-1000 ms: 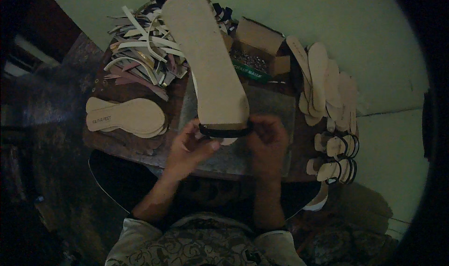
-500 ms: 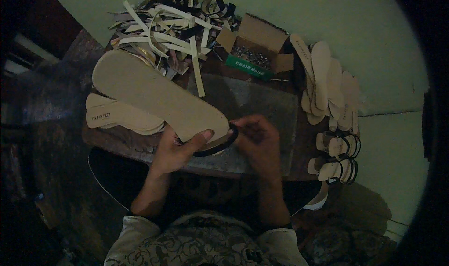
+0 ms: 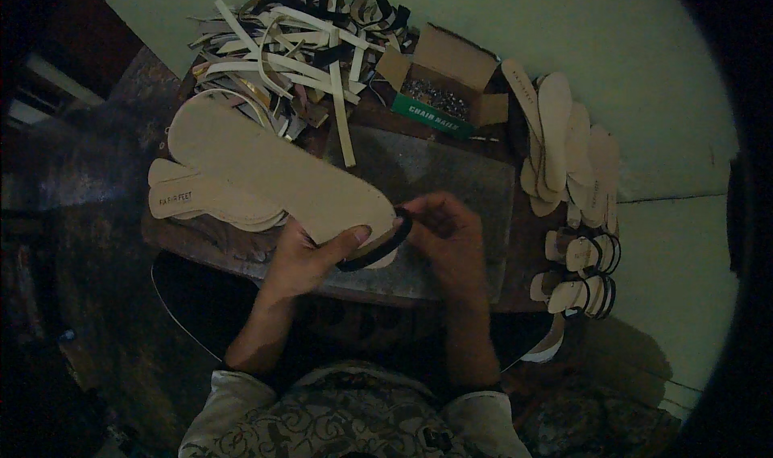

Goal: The person assembles a sandal by hand, attaching a black strap to a beige sole using small metal fasteners. They repeatedly pick up fasteners from a box, position the strap, and press the fasteners into the sole to secure the components.

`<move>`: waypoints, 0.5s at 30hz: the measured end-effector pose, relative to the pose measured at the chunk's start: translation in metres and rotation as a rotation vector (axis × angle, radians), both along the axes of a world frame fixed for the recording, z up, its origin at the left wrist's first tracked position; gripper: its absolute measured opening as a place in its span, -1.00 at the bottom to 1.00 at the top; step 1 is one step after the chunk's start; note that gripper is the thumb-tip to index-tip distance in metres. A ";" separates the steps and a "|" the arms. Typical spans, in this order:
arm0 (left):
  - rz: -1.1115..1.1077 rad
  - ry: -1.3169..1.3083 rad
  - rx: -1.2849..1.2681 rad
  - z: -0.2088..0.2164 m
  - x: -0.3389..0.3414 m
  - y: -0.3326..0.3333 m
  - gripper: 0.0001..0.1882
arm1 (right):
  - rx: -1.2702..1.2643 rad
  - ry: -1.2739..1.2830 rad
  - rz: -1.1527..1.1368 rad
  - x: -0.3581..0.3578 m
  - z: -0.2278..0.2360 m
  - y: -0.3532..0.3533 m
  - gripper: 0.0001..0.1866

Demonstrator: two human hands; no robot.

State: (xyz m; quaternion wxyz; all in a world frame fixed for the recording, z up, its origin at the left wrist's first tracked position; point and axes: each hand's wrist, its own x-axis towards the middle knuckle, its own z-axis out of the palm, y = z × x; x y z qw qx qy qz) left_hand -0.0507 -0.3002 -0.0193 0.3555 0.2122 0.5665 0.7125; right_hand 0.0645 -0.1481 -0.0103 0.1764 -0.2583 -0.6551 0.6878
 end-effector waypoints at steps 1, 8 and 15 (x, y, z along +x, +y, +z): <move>-0.009 -0.010 0.008 -0.002 0.000 0.000 -0.73 | 0.025 -0.009 0.013 0.000 0.000 0.001 -0.77; -0.039 0.041 -0.133 -0.001 0.000 -0.007 -0.67 | -0.043 -0.074 0.060 -0.001 0.007 0.005 -0.78; -0.004 -0.054 -0.059 -0.011 0.001 0.003 -0.68 | 0.048 -0.051 0.173 -0.001 0.004 0.022 -0.79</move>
